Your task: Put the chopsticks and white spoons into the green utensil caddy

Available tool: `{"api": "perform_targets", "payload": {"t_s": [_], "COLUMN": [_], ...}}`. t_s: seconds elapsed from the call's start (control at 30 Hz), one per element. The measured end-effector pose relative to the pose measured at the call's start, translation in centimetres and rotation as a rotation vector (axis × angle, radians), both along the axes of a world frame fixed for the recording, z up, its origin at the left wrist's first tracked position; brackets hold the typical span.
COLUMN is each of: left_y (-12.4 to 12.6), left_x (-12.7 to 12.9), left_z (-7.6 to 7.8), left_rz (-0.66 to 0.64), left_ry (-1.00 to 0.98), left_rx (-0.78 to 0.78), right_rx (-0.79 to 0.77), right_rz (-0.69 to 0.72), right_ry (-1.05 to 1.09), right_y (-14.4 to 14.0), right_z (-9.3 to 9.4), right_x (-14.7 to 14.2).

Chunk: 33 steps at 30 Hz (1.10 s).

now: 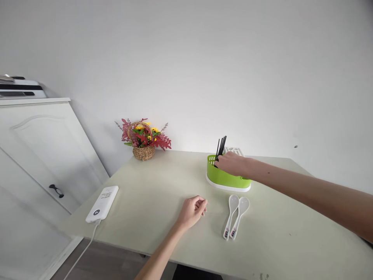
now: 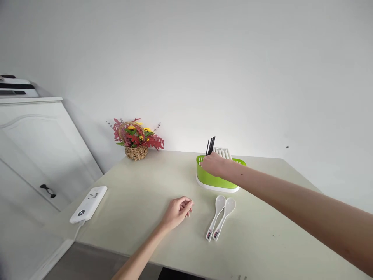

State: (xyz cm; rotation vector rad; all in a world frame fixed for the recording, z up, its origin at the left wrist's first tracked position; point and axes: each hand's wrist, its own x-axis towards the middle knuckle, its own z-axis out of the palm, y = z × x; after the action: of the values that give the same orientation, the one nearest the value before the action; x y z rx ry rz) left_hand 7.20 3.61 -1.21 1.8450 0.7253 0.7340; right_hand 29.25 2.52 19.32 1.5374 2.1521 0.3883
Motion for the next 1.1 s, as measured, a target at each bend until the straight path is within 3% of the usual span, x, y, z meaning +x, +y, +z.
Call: {"api": "perform_targets", "payload": {"t_s": [0.3,0.6,0.7,0.8,0.9,1.1], "left_y": [0.0,0.1,0.0,0.0,0.0,0.1], "left_x": [0.0,0.0,0.0,0.0,0.0,0.1], "left_z": [0.0,0.1,0.2,0.4,0.5,0.2], "left_rz": [0.006,0.006,-0.002,-0.006,-0.017,-0.03], "left_ry": [0.003,0.006,0.0,0.011,0.021,0.007], "left_rx": [-0.005,-0.007,-0.01,0.005,0.017,0.019], "right_rx": [-0.003,0.088,0.085,0.034,-0.034,-0.033], "right_rz": [0.005,-0.003,-0.02,-0.024,-0.029,-0.035], "right_ry": [-0.046,0.045,0.092,0.141,0.149,0.117], "right_y": [0.0,-2.0,-3.2,-5.4,-7.9,-10.9], "right_z": [-0.8,1.6,1.4,-0.8,-4.4,-10.4], "right_x": [-0.5,1.0,1.6,2.2,3.2,6.1]}}
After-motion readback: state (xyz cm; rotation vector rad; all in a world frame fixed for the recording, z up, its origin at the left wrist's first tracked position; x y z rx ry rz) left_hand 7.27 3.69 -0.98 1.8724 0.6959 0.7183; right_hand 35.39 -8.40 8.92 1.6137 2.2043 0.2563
